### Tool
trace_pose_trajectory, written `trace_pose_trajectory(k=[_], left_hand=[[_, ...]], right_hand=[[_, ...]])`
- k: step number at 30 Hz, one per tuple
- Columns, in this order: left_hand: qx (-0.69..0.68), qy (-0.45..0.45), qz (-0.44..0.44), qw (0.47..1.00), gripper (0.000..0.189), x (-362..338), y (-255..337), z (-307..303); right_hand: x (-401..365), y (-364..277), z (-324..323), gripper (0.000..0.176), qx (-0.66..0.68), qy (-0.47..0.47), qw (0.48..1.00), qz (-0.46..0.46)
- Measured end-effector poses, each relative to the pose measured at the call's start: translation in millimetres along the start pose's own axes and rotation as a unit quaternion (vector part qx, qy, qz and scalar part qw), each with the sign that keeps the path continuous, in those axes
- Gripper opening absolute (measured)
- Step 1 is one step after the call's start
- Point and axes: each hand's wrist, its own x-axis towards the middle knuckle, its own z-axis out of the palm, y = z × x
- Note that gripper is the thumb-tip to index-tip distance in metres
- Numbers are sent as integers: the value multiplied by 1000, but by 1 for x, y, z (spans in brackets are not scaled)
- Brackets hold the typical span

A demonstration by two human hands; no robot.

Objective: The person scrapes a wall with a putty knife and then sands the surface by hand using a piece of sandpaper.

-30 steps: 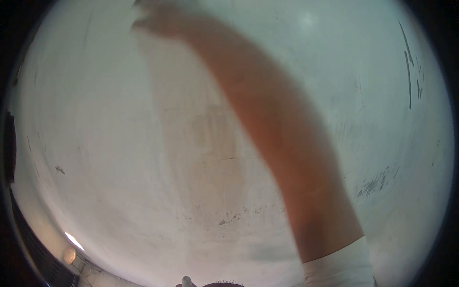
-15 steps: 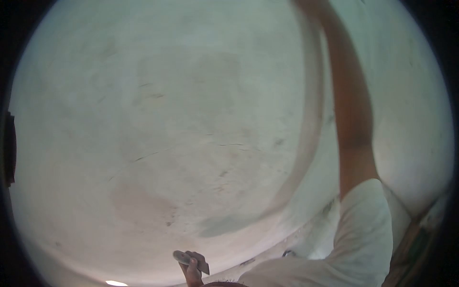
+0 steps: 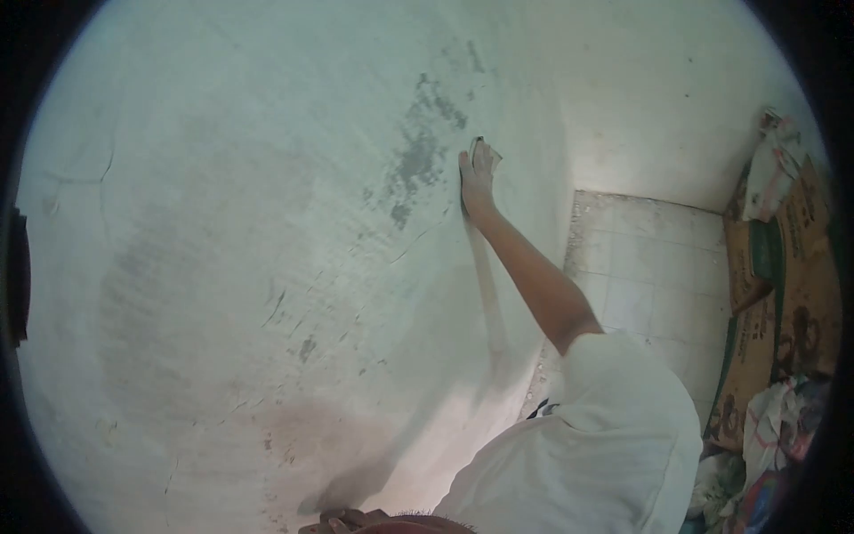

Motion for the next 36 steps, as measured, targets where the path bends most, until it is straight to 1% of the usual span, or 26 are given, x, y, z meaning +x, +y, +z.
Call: trace_pose_trajectory(k=[2, 4, 5, 6, 8, 9, 11, 12, 14, 15, 16, 17, 20, 21, 22, 24, 25, 26, 27, 28, 29, 30, 33, 34, 35, 36], left_hand=[[16, -27, 13, 999, 40, 5, 9, 8], [59, 38, 31, 997, 50, 5, 18, 26], [65, 52, -11, 996, 56, 4, 33, 42], [78, 45, -16, 996, 57, 3, 33, 43], [107, 35, -21, 993, 59, 5, 34, 38], [99, 2, -15, 995, 60, 7, 43, 45], [102, 40, 44, 993, 59, 11, 37, 50], [103, 57, 72, 990, 59, 13, 32, 51], [73, 34, 58, 995, 54, 10, 24, 43], [69, 30, 47, 996, 54, 10, 20, 39], [70, 34, 41, 996, 54, 9, 18, 40], [72, 36, 33, 996, 53, 9, 17, 40], [78, 42, 22, 996, 52, 10, 15, 42], [79, 43, 21, 996, 52, 9, 15, 41], [79, 46, 20, 996, 52, 9, 14, 41], [78, 45, 12, 996, 51, 9, 12, 42], [75, 46, 6, 996, 51, 9, 13, 41], [72, 47, 2, 996, 51, 9, 12, 43], [72, 47, 0, 996, 50, 9, 12, 43], [70, 47, -5, 996, 50, 9, 11, 42], [66, 47, -8, 997, 50, 9, 10, 42], [64, 47, -9, 997, 49, 9, 9, 43], [61, 45, -11, 997, 48, 9, 6, 39], [60, 44, -14, 997, 48, 8, 5, 38], [61, 41, -16, 997, 48, 8, 5, 37], [59, 39, -20, 997, 48, 8, 4, 35]], right_hand=[[-6, 42, 21, 64, -125, 8, 985, -122], [-98, -35, 20, 62, -160, -36, 973, -163], [-141, -43, 9, 64, -130, -96, 970, -183], [-164, -43, -1, 65, -99, -157, 962, -200], [-126, -5, -3, 66, -146, -88, 969, -181], [-94, 18, 0, 66, -167, -56, 969, -172], [5, 64, 1, 64, -144, 25, 987, -66], [20, 66, -1, 64, -145, 19, 988, -57], [33, 46, -6, 63, -146, 8, 988, -41], [8, 32, -1, 62, -79, 9, 996, -42], [-37, 12, -1, 66, -83, -23, 994, -67], [-78, 36, 5, 73, -138, -39, 987, -65], [-120, 69, -13, 77, -123, -70, 982, -125], [-84, 82, -11, 74, -175, -39, 981, -74], [-33, 109, -8, 71, -194, 1, 979, -59], [63, 100, -24, 71, -83, 4, 996, -17], [77, 32, -27, 71, 14, 4, 996, 83], [68, 23, -9, 74, -79, 8, 997, -7], [43, 13, 11, 77, -169, 13, 981, -96], [-12, -24, 15, 80, -167, -39, 979, -107], [-77, -54, 6, 79, -140, -96, 972, -164], [-115, -69, 0, 79, -112, -152, 957, -219], [-74, -21, -11, 72, -138, -125, 952, -244], [-33, -4, -9, 69, -148, -74, 972, -169], [20, 26, -9, 69, -92, -12, 990, -109], [20, 26, -12, 70, -93, -14, 990, -101]])
